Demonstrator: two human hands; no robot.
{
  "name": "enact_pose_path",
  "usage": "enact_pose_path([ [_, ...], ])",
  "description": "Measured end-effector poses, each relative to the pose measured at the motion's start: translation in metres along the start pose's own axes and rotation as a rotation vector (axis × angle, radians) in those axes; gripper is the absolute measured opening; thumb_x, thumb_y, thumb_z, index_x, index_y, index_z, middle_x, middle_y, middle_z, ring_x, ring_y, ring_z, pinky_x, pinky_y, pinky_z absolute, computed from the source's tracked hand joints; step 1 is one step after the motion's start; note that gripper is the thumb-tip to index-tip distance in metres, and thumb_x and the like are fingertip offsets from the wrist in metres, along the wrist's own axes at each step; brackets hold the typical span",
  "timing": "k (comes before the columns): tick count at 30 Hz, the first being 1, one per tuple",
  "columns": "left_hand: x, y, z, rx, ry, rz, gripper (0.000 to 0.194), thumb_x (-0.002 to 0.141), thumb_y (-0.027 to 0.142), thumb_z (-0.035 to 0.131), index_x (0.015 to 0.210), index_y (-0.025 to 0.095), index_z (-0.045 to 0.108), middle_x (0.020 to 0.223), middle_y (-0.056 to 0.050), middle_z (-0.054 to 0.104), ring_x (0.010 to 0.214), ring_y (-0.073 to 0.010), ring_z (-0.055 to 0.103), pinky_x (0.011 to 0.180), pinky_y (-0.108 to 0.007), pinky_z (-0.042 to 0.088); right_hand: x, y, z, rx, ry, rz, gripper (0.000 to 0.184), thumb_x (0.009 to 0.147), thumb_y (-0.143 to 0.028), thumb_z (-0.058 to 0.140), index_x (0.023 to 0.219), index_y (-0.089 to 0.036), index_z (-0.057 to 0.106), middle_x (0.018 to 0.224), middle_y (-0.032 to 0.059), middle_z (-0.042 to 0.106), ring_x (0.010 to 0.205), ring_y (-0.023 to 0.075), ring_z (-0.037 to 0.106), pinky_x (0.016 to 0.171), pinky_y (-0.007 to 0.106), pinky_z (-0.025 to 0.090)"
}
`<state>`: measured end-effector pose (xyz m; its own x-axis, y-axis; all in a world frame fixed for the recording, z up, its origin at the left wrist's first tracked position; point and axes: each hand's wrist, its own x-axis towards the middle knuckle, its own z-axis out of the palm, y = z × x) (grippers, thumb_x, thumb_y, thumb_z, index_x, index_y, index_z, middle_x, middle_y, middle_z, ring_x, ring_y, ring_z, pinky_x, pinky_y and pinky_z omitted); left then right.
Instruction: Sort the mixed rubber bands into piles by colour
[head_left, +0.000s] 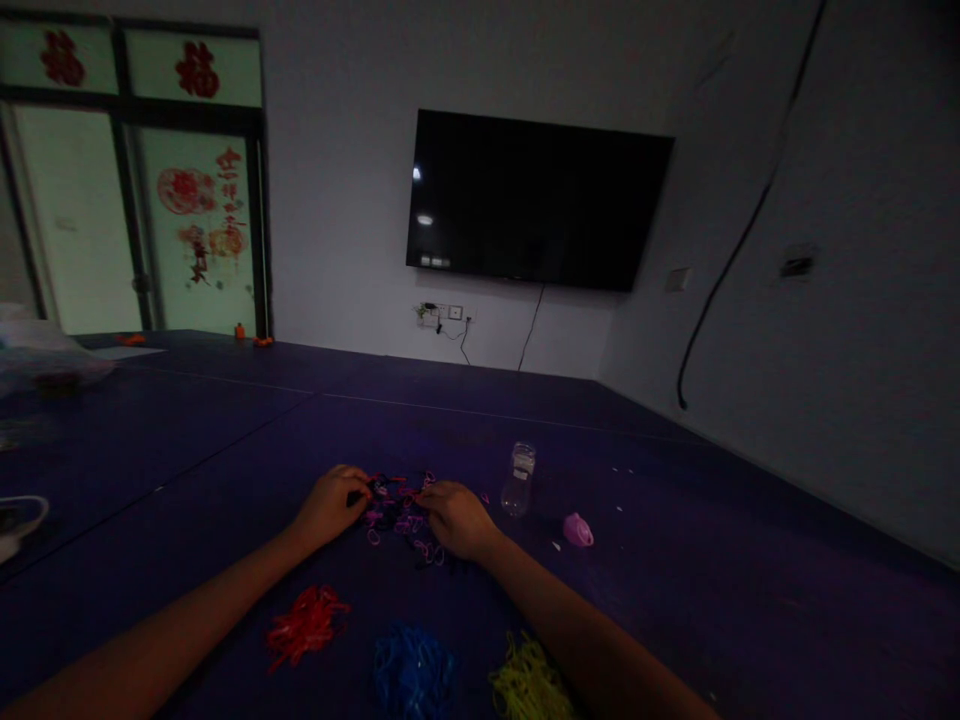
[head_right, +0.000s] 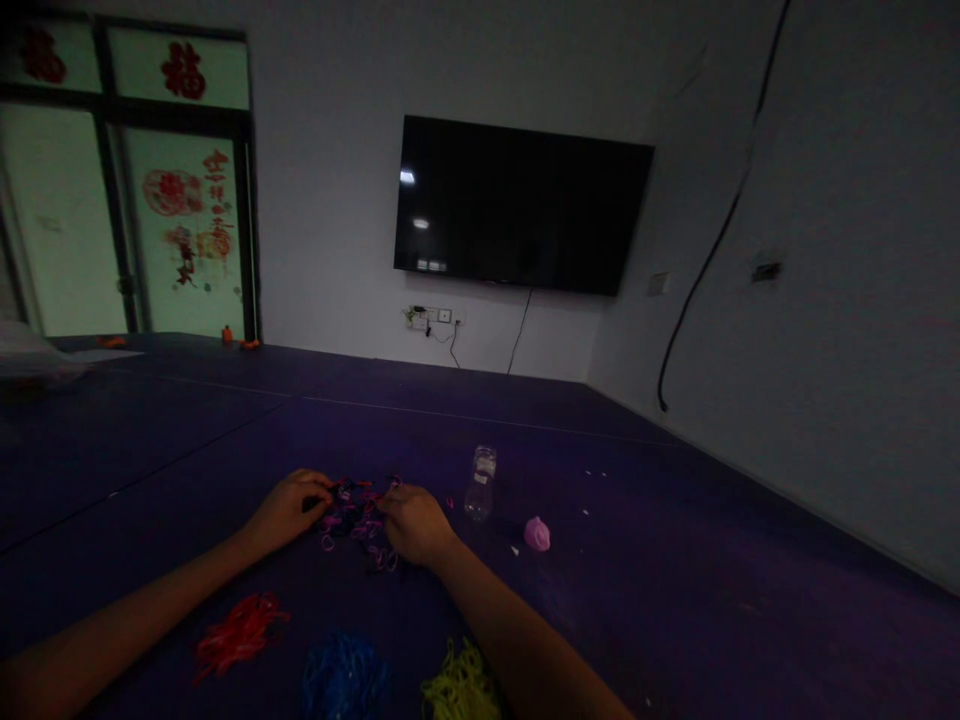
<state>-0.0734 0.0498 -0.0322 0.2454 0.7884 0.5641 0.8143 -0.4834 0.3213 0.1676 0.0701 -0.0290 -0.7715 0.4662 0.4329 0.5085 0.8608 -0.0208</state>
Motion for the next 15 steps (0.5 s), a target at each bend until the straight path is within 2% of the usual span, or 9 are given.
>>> enact_pose_path([
  [7,0.0013,-0.0090,0.0051,-0.045,0.009,-0.070,0.020,0.069,0.012,0.052,0.071,0.020,0.070,0.091,-0.005,0.069,0.091,-0.0217,0.061,0.084,-0.037,0.046,-0.0005,0.0019,0.0022,-0.002,0.000,-0.003,0.033,0.074,-0.007,0.046,0.100,-0.013,0.064,0.103,0.0101,0.065,0.095,0.0191,0.057,0.084,0.031,0.044],
  [15,0.0009,-0.0080,0.0041,-0.060,0.019,-0.074,0.023,0.064,0.008,0.052,0.070,0.021,0.069,0.089,-0.003,0.069,0.091,-0.0206,0.061,0.087,-0.037,0.045,-0.0005,0.0033,0.0034,-0.012,0.007,-0.015,0.032,0.074,-0.007,0.045,0.099,-0.014,0.064,0.101,0.0091,0.065,0.094,0.0188,0.057,0.083,0.031,0.044],
])
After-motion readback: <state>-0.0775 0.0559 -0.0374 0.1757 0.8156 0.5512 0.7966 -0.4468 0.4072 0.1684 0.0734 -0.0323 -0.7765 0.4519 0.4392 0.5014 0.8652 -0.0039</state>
